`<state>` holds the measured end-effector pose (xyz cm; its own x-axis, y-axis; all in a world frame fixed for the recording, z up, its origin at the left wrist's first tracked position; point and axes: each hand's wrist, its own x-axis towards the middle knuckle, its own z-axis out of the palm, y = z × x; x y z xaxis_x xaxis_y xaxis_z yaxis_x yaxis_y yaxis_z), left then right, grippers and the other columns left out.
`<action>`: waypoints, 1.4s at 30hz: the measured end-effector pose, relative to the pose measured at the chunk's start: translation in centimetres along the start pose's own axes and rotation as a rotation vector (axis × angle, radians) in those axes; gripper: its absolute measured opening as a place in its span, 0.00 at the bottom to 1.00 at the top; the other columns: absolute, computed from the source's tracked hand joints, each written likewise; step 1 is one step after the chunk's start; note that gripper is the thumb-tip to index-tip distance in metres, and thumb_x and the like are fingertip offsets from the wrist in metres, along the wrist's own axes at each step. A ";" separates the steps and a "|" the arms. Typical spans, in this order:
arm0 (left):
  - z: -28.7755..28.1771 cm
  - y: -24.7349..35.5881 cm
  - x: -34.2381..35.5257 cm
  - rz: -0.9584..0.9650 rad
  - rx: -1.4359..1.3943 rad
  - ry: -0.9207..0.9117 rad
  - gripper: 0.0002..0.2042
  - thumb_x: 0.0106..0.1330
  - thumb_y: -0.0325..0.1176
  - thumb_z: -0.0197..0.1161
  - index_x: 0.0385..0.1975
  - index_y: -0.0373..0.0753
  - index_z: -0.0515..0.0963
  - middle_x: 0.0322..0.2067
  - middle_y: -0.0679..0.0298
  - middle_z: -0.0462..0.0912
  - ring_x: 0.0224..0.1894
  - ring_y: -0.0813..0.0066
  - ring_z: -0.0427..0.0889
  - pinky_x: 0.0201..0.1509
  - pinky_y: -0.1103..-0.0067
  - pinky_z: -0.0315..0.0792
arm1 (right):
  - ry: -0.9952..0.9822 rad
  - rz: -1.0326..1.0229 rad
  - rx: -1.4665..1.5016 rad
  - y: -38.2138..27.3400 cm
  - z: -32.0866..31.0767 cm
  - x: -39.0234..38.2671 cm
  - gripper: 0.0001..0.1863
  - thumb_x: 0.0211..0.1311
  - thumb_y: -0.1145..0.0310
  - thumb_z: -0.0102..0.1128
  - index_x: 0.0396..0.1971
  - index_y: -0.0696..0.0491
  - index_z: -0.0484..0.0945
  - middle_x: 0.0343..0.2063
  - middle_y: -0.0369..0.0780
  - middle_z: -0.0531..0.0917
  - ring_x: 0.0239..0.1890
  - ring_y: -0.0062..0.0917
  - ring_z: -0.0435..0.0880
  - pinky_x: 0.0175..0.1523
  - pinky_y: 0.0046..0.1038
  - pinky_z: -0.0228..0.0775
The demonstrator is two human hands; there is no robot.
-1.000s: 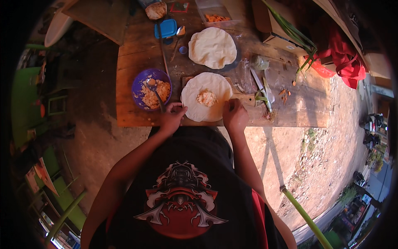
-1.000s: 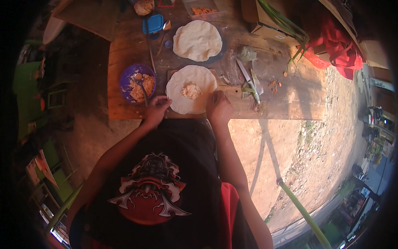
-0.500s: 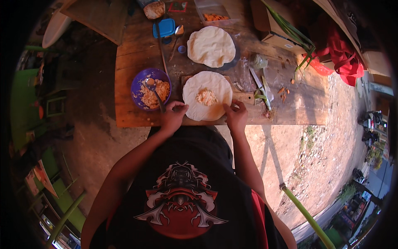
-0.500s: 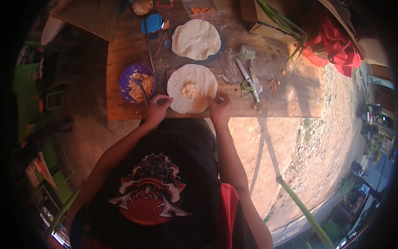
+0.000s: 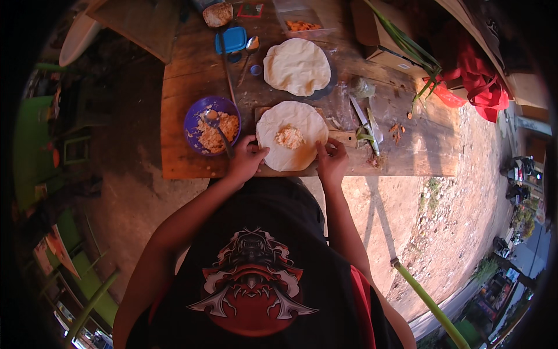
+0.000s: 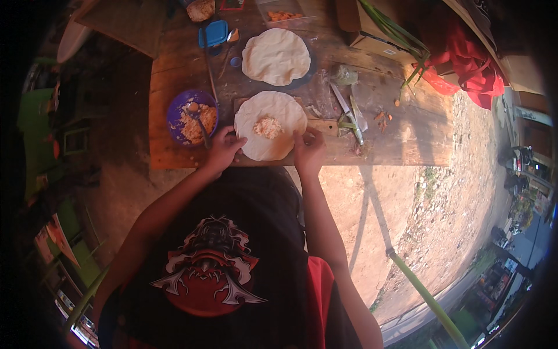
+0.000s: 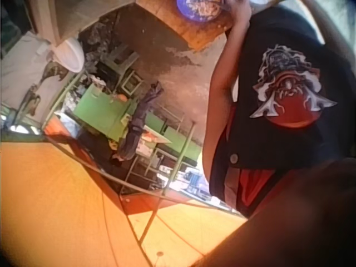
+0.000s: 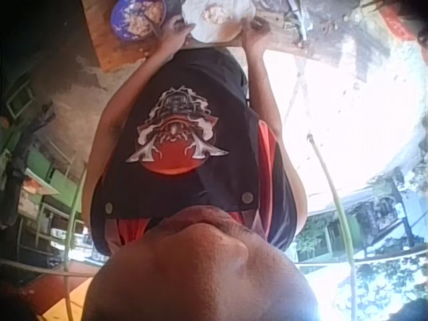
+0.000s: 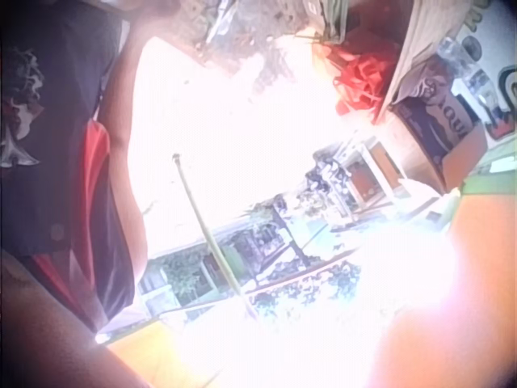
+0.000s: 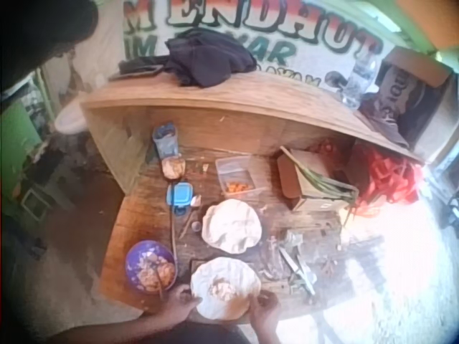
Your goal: The person scoops a shredded filling from a bowl onto a flat sheet of dough and folds the dough around the filling to form a wrapped parcel. The person repeats this process with a second sheet, handling the dough and filling by hand.
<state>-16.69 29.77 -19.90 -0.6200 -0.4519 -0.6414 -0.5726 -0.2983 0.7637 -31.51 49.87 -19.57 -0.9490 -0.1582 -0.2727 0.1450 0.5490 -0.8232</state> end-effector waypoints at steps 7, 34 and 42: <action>0.1 0.0 -0.9 -0.079 0.073 -0.029 0.17 0.72 0.35 0.71 0.54 0.36 0.76 0.35 0.66 0.83 0.30 0.80 0.83 0.25 0.78 0.82 | 0.039 -0.040 -0.093 -0.5 -0.2 0.3 0.22 0.59 0.61 0.75 0.49 0.58 0.84 0.32 0.49 0.91 0.36 0.42 0.91 0.45 0.41 0.80; -0.9 -1.2 -0.6 -0.072 0.093 -0.073 0.14 0.72 0.39 0.71 0.46 0.36 0.79 0.33 0.66 0.84 0.29 0.80 0.84 0.26 0.78 0.82 | 0.038 -0.410 -0.481 -1.6 -1.2 -0.3 0.18 0.64 0.62 0.71 0.50 0.53 0.85 0.37 0.45 0.87 0.39 0.44 0.88 0.45 0.44 0.80; -0.9 -0.9 -0.8 -0.076 0.120 -0.063 0.13 0.72 0.40 0.71 0.43 0.37 0.80 0.31 0.68 0.83 0.27 0.81 0.82 0.26 0.79 0.81 | 0.025 -0.383 -0.485 -1.2 -1.2 -1.3 0.18 0.63 0.62 0.71 0.50 0.53 0.84 0.35 0.43 0.86 0.39 0.43 0.87 0.43 0.45 0.79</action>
<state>-15.20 29.62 -20.01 -0.6024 -0.3771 -0.7035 -0.6772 -0.2252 0.7005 -30.75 50.44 -17.62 -0.9157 -0.4017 0.0143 -0.3456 0.7688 -0.5381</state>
